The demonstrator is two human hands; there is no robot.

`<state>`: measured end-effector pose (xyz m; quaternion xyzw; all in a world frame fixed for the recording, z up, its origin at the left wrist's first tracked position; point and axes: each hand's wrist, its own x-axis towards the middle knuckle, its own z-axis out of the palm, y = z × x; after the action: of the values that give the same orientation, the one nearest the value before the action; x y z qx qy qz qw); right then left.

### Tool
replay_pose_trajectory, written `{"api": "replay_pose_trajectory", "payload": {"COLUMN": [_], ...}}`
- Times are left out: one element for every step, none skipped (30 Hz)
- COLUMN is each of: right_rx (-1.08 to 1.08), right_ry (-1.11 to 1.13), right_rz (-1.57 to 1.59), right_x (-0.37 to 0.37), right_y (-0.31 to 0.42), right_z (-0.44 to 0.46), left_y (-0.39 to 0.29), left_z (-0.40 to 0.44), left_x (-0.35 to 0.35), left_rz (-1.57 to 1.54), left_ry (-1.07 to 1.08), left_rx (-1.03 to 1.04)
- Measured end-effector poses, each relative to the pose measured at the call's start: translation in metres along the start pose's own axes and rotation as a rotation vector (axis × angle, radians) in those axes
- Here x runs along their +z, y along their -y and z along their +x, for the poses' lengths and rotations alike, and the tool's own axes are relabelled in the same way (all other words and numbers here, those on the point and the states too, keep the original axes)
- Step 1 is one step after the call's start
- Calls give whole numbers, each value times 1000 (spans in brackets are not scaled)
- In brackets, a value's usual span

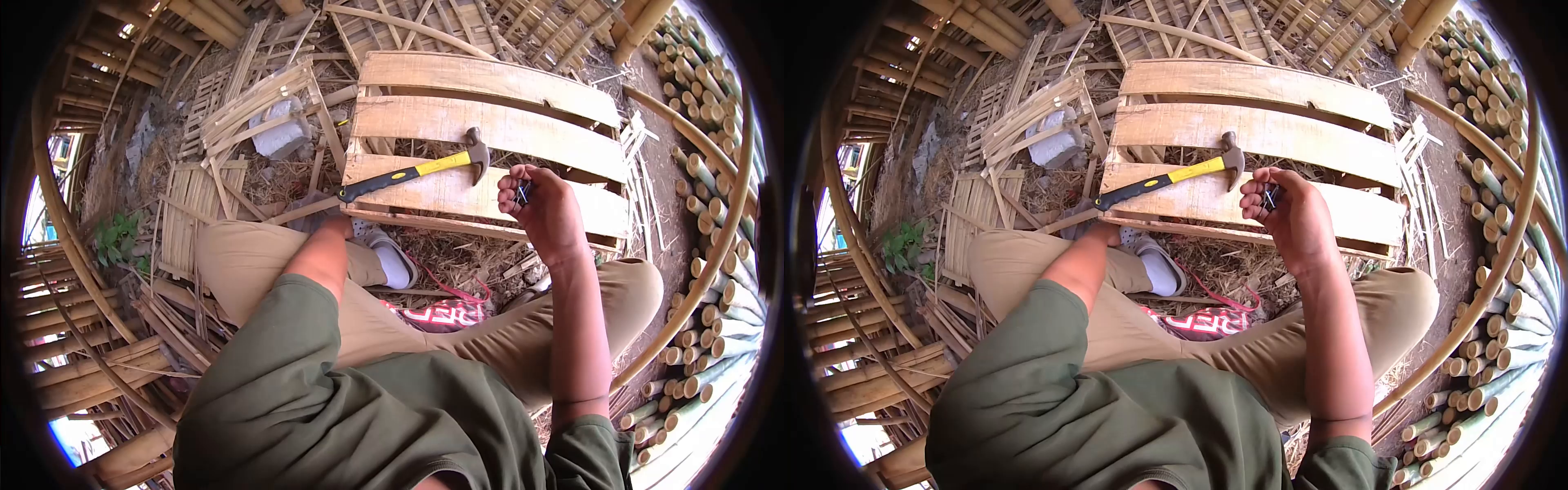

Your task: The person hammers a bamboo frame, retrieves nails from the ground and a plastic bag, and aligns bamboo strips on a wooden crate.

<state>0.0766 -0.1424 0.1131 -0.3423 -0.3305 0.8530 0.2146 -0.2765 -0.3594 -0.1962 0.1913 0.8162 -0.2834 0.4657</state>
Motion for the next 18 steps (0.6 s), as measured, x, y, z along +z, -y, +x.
{"api": "replay_pose_trajectory", "payload": {"right_rx": [-4, -7, -9, -12, -14, -18, -17, -18, -25, -19, -16, -15, -27, -20, -16, -20, -31, -20], "right_ry": [3, 5, 5, 3, 3, 8, 9, 11, 20, 17, 13, 14, 23, 26, 30, 25, 31, 35], "right_rz": [-2, -4, 0, -3, -4, 0, 2, 2, 4, 2, 1, 2, 4, 6, 6, -1, 0, -7], "right_x": [0, 0, 0, 0, 0, 0, 0, 0, 0, 0, 1, 3, 3, 2, 2, 5, 5, 4], "right_y": [1, 2, 2, 3, 4, 4, 4, 4, 5, 5, 5, 7, 7, 6, 6, 7, 7, 6], "right_z": [-1, -3, -4, -5, -6, -7, -7, -8, -8, -8, -9, -11, -11, -11, -12, -14, -16, -16], "left_y": [1, 2, 3, 5, 7, 11, 16, 23, 31, 40, 52, 57, 68, 78, 88, 95, 102, 111], "left_z": [-1, -1, -3, -4, -6, -10, -15, -21, -30, -42, -55, -82, -94, -106, -118, -140, -165, -185], "left_x": [-2, -6, -11, -18, -27, -39, -52, -67, -85, -101, -116, -131, -142, -150, -157, -163, -167, -171], "left_rz": [0, -1, -8, -18, -29, -47, -71, -104, -160, -225, -299, -385, -469, -494, -518, -654, -790, -823], "left_ry": [-4, -8, -16, -31, -43, -62, -84, -110, -152, -199, -254, -345, -394, -478, -565, -631, -694, -791], "left_rx": [-2, -1, -2, -1, 1, 5, 12, 24, 31, 37, 43, 41, 39, 52, 67, 116, 166, 319]}}
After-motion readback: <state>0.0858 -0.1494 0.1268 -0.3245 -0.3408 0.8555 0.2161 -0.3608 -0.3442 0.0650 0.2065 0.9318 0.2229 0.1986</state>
